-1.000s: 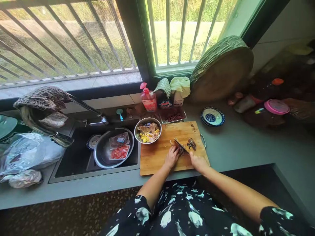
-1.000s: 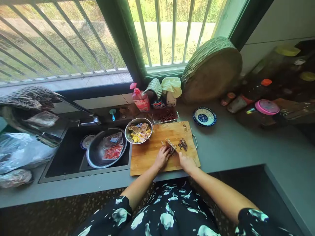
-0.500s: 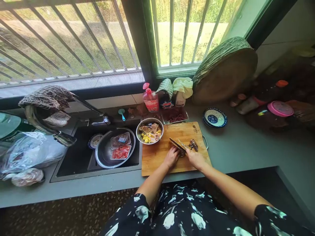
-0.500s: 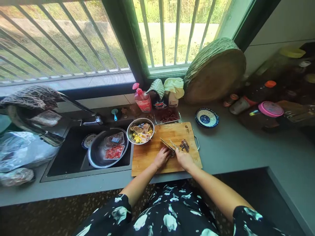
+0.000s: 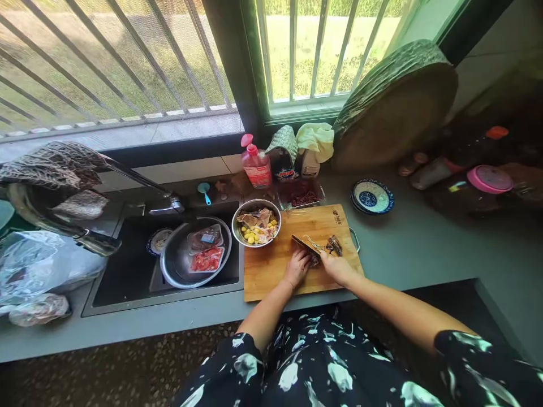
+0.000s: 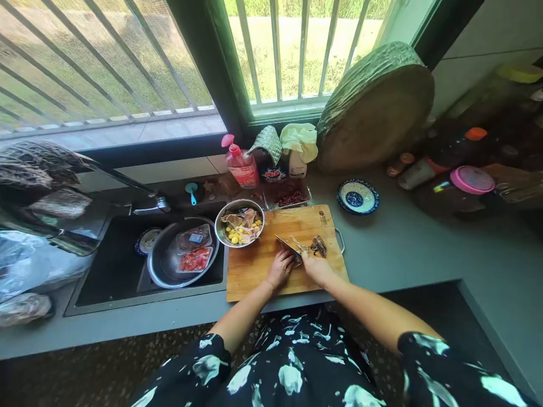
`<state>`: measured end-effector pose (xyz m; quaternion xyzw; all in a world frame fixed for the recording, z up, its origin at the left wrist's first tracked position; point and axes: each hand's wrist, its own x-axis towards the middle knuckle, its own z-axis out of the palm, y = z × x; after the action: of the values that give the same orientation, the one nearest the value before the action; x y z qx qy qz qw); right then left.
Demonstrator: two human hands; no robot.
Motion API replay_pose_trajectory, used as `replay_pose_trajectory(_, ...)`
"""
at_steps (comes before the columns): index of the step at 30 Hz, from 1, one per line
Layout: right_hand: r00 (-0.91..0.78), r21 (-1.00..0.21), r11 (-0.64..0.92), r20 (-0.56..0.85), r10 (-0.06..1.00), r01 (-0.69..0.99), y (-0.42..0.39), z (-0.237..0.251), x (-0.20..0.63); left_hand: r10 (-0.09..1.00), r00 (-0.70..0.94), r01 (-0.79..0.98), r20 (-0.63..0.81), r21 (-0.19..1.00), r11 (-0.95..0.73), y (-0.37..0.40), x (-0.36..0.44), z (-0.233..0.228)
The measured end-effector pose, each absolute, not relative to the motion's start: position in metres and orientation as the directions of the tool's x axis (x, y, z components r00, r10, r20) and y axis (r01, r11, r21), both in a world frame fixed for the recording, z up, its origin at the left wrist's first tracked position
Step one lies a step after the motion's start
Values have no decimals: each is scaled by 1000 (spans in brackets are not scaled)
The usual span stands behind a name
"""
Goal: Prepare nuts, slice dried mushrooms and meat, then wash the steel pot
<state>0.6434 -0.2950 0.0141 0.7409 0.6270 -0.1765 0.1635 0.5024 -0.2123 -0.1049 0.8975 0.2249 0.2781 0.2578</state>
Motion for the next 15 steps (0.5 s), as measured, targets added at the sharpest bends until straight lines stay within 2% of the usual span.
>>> replay_pose_trajectory(5,164,37,-166,-458,874,985,-294,14,638,557,740,285,378,574,-768,-216,501,-101)
replay_pose_trajectory(15,318,48,-332,-441,839,942,-317,12,654,647,665,387,374,568,-726,-233,505,-93)
